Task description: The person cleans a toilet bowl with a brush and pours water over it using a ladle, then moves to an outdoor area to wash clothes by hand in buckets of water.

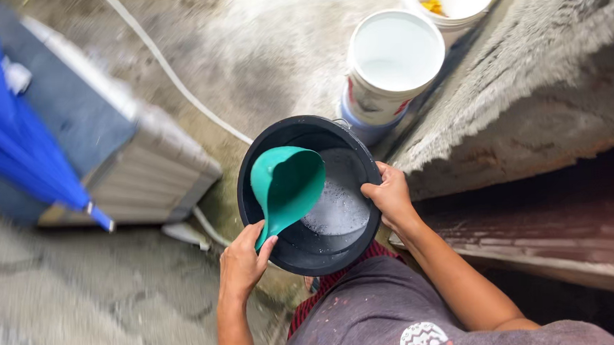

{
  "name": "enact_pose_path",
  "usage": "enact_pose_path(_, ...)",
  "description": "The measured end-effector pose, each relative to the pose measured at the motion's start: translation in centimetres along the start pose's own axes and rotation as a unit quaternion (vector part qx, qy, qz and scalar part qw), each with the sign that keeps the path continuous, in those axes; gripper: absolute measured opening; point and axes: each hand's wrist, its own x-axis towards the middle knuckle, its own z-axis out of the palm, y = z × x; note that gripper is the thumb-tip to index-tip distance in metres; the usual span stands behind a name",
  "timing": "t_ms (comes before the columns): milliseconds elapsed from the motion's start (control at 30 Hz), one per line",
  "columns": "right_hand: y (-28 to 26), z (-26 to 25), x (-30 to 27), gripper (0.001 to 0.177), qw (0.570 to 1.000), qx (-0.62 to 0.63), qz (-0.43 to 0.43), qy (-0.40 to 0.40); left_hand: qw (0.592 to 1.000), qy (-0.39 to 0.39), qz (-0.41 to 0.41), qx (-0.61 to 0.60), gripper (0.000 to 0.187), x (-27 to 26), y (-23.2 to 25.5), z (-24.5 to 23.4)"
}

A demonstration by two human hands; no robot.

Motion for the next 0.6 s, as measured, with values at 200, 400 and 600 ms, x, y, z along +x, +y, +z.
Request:
enact_pose_path(200,0.1,0.8,8.2,0.039,0.99,0.05,-0.046,0.122,0.975,-0.166,0.136,0.058,0.036,18.8,-2.6,0.3)
enact_pose_path(400,-3.0,1.2,15.1,0.044,0.951,0.071,-0.089,0.287,0.951,-0.155,0.265,-0.045,0.038,35.7,-3.8,2.8)
enact_pose_path(600,-5.4,1.5,19.6,0.041,0.874,0.215,-0.16,0.406,0.924,-0.169,0.293,-0.176,0.033,52.7,-2.6,4.0)
